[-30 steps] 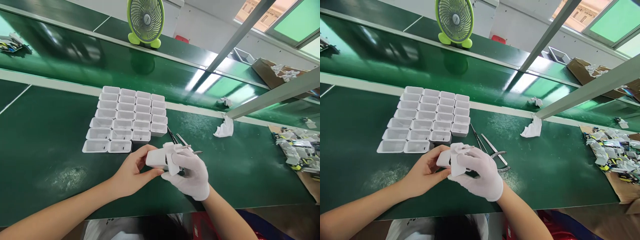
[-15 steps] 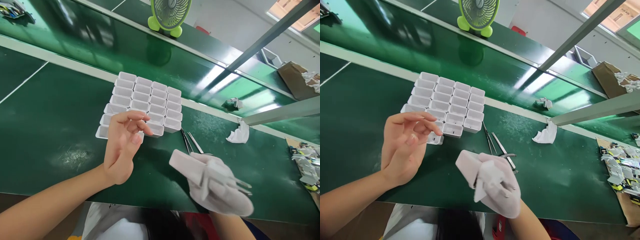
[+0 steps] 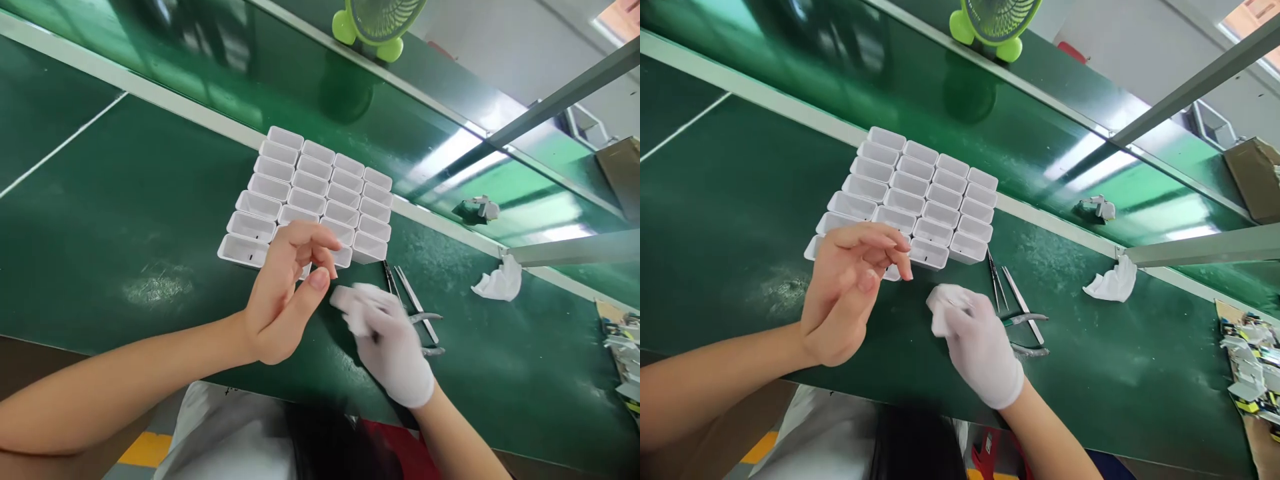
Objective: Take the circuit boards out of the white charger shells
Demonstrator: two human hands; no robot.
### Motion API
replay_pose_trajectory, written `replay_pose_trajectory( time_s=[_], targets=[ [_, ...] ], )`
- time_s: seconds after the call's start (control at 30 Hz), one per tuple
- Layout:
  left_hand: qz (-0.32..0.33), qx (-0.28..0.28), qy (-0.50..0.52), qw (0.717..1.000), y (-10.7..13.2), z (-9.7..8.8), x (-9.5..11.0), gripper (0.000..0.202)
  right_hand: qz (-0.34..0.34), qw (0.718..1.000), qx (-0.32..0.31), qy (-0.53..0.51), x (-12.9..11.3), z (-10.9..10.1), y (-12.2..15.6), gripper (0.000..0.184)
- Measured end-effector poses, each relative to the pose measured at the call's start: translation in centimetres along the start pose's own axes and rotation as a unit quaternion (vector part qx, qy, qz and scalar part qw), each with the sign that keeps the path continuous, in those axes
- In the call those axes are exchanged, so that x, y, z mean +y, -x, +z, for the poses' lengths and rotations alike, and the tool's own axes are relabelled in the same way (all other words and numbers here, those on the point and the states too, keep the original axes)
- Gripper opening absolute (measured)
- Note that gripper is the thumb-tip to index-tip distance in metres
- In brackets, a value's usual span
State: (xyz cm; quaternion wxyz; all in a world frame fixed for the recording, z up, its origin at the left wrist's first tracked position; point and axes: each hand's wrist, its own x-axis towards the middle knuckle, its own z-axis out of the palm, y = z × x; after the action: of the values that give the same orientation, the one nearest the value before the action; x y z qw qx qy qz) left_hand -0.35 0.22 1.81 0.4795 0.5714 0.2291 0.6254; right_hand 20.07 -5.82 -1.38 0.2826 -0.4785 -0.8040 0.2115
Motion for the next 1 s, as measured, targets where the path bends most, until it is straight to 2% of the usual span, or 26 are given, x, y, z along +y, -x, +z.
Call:
replay_pose_trajectory(
  time_s=[0.07, 0.13, 0.2, 0.27, 0.33, 0.4, 0.47, 0.53, 0.6, 0.67, 0.77, 0.87, 0.9, 0.93, 1.0],
  targets=[
    [0.016, 0.0, -0.003, 1.0, 0.1, 0.0, 0.0, 0.022, 0.013, 0.998, -0.007, 0.059, 0.2, 0.7, -0.2, 0.027],
    [0.033, -0.003, -0.015, 0.999, 0.1, -0.2, 0.0, 0.025, 0.023, 0.997, -0.006, 0.069, 0.2, 1.0, -0.3, 0.027],
    [0.046, -0.031, -0.047, 0.997, 0.2, -0.3, -0.1, 0.033, 0.031, 0.998, 0.041, -0.019, -0.2, 0.6, -0.3, 0.024],
    [0.07, -0.09, -0.094, 0.989, 0.3, -0.3, -0.3, 0.052, 0.082, 0.976, 0.112, -0.167, -1.0, -0.4, -0.2, 0.02],
    [0.092, -0.169, -0.141, 0.971, 0.5, -0.1, -0.4, 0.084, 0.167, 0.92, 0.141, -0.324, -1.8, -1.7, -0.1, 0.024],
    [0.095, -0.234, -0.182, 0.95, 0.6, 0.2, -0.5, 0.103, 0.247, 0.851, 0.091, -0.454, -2.5, -2.6, -0.1, 0.034],
    [0.092, -0.263, -0.213, 0.937, 0.7, 0.5, -0.4, 0.098, 0.294, 0.785, 0.027, -0.544, -2.9, -2.9, -0.3, 0.045],
    [0.097, -0.262, -0.234, 0.931, 0.8, 0.6, -0.3, 0.089, 0.321, 0.734, -0.001, -0.599, -2.9, -2.8, -0.5, 0.049],
    [0.098, -0.257, -0.246, 0.929, 0.8, 0.5, -0.2, 0.085, 0.331, 0.695, 0.0, -0.638, -2.9, -2.4, -0.6, 0.046],
    [0.09, -0.258, -0.252, 0.929, 0.8, 0.4, -0.2, 0.083, 0.33, 0.673, 0.004, -0.662, -2.8, -2.0, -0.6, 0.041],
    [0.077, -0.254, -0.257, 0.929, 1.0, 0.4, -0.3, 0.081, 0.33, 0.678, -0.001, -0.657, -2.7, -1.7, -0.6, 0.036],
    [0.073, -0.248, -0.261, 0.93, 1.1, 0.3, -0.4, 0.081, 0.327, 0.704, -0.014, -0.631, -2.7, -1.8, -0.6, 0.034],
    [0.074, -0.248, -0.261, 0.93, 1.1, 0.3, -0.4, 0.08, 0.317, 0.726, -0.003, -0.611, -2.7, -1.9, -0.6, 0.032],
    [0.071, -0.247, -0.258, 0.931, 1.2, 0.4, -0.4, 0.081, 0.299, 0.761, 0.02, -0.575, -2.7, -2.1, -0.6, 0.029],
    [0.025, -0.239, -0.254, 0.937, 1.2, 0.4, -0.3, 0.083, 0.231, 0.862, 0.084, -0.443, -2.6, -2.7, -0.6, 0.016]
  ],
)
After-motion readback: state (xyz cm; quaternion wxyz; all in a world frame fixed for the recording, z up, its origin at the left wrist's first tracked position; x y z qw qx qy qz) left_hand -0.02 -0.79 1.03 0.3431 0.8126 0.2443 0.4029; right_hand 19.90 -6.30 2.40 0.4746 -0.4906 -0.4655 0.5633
